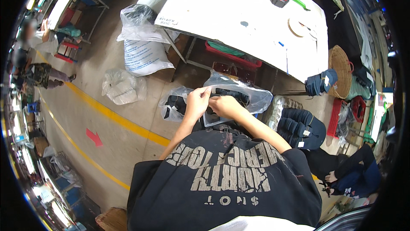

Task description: The person folds dark-colored garments, places them into clear plastic bags, and seals them. They also write on small white tags with a pen and attach them to the packaged items. A coworker is visible nearby handling similar items.

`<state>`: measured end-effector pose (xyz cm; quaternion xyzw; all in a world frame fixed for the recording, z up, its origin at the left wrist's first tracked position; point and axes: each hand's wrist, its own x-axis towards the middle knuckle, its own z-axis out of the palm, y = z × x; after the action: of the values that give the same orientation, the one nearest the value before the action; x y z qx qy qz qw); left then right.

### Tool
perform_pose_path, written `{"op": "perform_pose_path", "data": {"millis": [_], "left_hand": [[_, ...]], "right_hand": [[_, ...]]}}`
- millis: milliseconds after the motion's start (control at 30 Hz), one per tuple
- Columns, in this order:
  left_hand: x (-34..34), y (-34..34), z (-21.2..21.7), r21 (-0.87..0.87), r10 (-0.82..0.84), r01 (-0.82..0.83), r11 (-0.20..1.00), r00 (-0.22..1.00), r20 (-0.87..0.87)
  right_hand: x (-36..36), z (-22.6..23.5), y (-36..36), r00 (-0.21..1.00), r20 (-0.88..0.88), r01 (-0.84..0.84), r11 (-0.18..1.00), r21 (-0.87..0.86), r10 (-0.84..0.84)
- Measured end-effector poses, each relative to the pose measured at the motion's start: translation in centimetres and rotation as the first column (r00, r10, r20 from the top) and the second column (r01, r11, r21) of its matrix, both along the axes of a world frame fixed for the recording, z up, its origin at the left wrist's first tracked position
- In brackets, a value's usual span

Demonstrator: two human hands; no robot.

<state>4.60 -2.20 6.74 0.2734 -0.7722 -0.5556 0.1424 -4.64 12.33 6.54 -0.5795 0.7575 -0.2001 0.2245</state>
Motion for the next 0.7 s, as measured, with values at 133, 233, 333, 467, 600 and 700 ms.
{"op": "perform_pose_path", "data": {"millis": [133,233,333,467,600,700], "left_hand": [[2.4,-1.5,2.7,-0.015,0.055,-0.053,0.998,0.958,0.281],[4.4,-2.4,2.4,-0.123,0.065,-0.018,0.992,0.919,0.389],[5.0,-2.2,1.7,-0.144,-0.029,0.053,0.988,0.986,0.164],[3.1,-0.2,1.0,-0.186,-0.033,0.016,0.983,0.995,-0.09],[1.5,2.0,-0.2,0.078,-0.232,0.229,0.97,0.972,0.03],[1.6,3.0,-2.7,0.173,-0.363,0.372,0.912,0.928,-0.083]], "right_hand": [[-2.2,5.1,4.6,0.948,0.271,0.156,0.986,0.052,-0.165],[-4.5,7.5,9.9,0.947,0.315,-0.024,0.96,0.279,-0.067],[-4.2,7.3,13.8,0.991,-0.067,0.131,0.917,0.378,-0.113],[-4.3,5.0,12.5,0.962,-0.177,0.255,0.921,0.294,-0.21],[-3.3,3.1,7.6,0.948,-0.281,0.155,0.988,0.011,-0.146],[-2.2,2.7,4.7,0.942,-0.308,0.137,0.991,-0.002,-0.131]]}}
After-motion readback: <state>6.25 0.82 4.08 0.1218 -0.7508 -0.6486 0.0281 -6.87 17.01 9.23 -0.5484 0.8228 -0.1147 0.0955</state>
